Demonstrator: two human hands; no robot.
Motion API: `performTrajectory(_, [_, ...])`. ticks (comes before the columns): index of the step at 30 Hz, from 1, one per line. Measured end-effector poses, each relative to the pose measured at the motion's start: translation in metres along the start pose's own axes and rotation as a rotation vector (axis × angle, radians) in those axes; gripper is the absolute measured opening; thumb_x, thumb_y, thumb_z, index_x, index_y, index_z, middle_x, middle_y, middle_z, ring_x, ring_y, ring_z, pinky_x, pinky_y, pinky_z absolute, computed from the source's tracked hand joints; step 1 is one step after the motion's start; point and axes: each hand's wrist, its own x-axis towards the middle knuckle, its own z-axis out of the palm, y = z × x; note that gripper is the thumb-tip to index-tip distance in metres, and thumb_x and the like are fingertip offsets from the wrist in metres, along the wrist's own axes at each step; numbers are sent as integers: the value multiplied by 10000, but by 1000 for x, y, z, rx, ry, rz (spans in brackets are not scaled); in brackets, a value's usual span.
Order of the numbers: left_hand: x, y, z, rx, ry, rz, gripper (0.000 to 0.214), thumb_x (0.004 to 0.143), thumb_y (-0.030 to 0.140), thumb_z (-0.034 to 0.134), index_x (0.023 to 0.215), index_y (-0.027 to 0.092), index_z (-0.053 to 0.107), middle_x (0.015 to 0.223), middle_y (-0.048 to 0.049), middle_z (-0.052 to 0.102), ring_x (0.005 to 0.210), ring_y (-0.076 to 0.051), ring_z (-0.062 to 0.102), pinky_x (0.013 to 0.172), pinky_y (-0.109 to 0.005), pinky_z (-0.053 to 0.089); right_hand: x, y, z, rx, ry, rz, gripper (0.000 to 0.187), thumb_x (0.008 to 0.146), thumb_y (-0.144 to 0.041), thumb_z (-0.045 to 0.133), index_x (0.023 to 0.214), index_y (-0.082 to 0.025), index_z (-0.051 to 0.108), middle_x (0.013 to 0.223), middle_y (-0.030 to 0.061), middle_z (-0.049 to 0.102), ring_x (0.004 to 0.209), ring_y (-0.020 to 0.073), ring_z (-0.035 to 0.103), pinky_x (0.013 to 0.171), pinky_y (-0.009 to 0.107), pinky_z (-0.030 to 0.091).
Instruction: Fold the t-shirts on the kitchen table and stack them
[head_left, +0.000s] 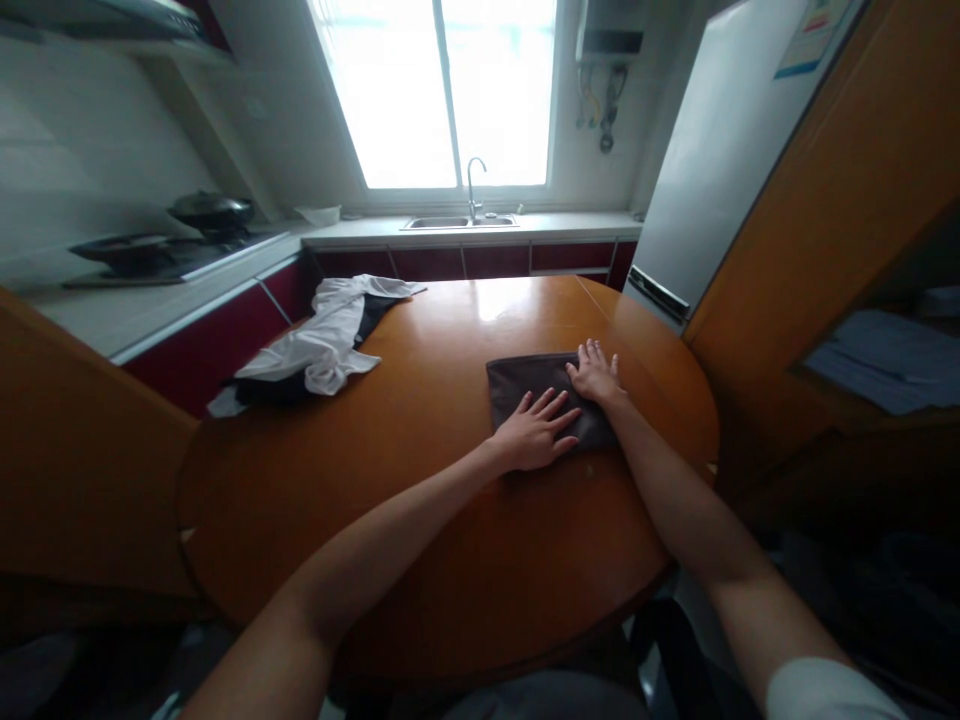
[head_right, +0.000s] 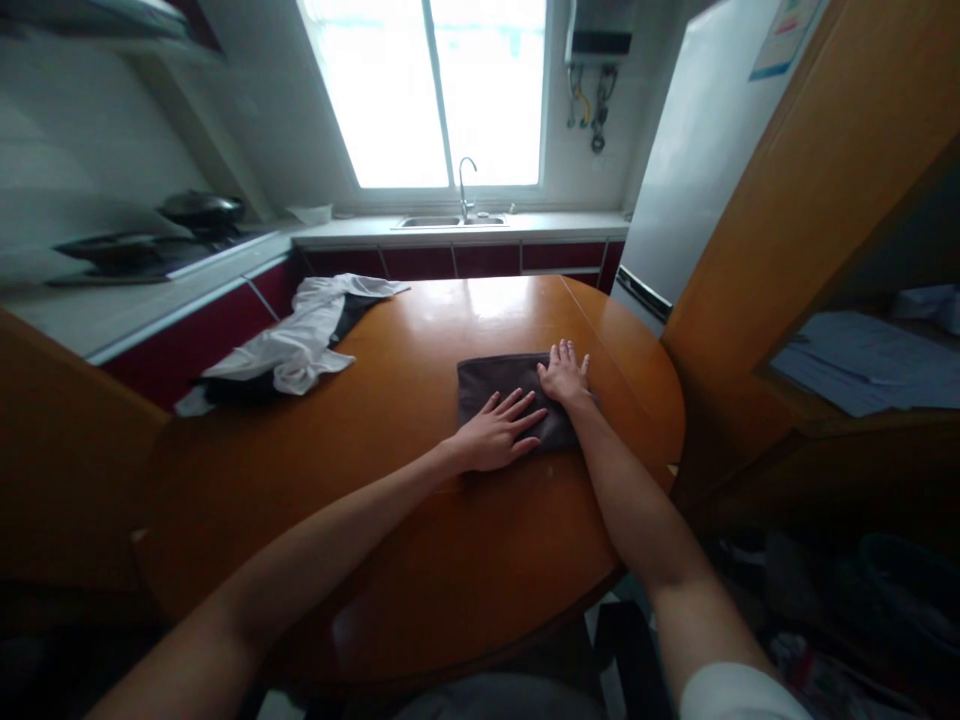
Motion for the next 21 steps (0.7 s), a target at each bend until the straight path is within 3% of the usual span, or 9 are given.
performTrajectory(4, [0, 5, -4, -10, 0, 142, 609, 1038, 522, 345, 1565, 217, 349, 1639, -104, 311, 1543, -256, 196, 1240, -501, 134, -5, -14, -2, -1, 142, -201, 615, 1032, -385, 296, 1584, -113, 298, 1679, 142, 149, 1557, 263, 63, 1224, 565, 35])
performTrajectory(6, [-1, 7, -5, -15, -19, 181, 658, 1029, 546, 357, 1576, 182, 313, 1638, -122, 309, 1540, -247, 209, 1238, -490, 143, -5, -18, 1, 17, 83, -310, 602, 1038, -411, 294, 1581, -152, 322, 1673, 123, 194, 1554, 262, 102, 1228, 552, 60])
performTrajectory(8, [-3, 8, -5, -18, -34, 190, 698, 1019, 562, 377, 1579, 154, 294, 1639, -139, 299, 1534, -252, 226, 1237, -495, 144, -4, -19, 6, 30, -14, -332, 598, 1041, -438, 300, 1572, -167, 347, 1660, 120, 240, 1546, 268, 148, 1228, 558, 69])
performTrajectory(12, [-4, 9, -7, -51, -43, 178, 703, 1011, 563, 404, 1576, 155, 308, 1634, -139, 309, 1531, -257, 236, 1240, -501, 142, -1, -18, 10, 71, -51, -310, 583, 1044, -457, 332, 1552, -177, 387, 1645, 128, 284, 1541, 261, 179, 1232, 541, 68])
performTrajectory(16, [1, 5, -15, -185, -44, 156, 616, 1019, 558, 393, 1518, 201, 438, 1577, -102, 430, 1498, -239, 325, 1237, -463, 212, 2, -9, -1, 187, 72, -269, 527, 1032, -390, 382, 1486, -144, 485, 1603, 147, 373, 1514, 245, 262, 1230, 467, 165])
performTrajectory(19, [7, -14, -24, -269, 52, 79, 489, 1040, 486, 374, 1397, 230, 589, 1478, -73, 561, 1425, -220, 451, 1203, -421, 312, 5, 8, -12, 265, 221, -143, 515, 1012, -338, 403, 1453, -98, 516, 1567, 162, 427, 1484, 256, 316, 1219, 416, 214])
performTrajectory(21, [9, -34, -27, -223, 162, -31, 431, 1032, 435, 405, 1346, 246, 632, 1482, -68, 557, 1440, -242, 430, 1213, -477, 284, 6, 20, -16, 320, 218, -16, 518, 1002, -326, 430, 1444, -71, 516, 1536, 187, 458, 1457, 276, 356, 1209, 398, 230])
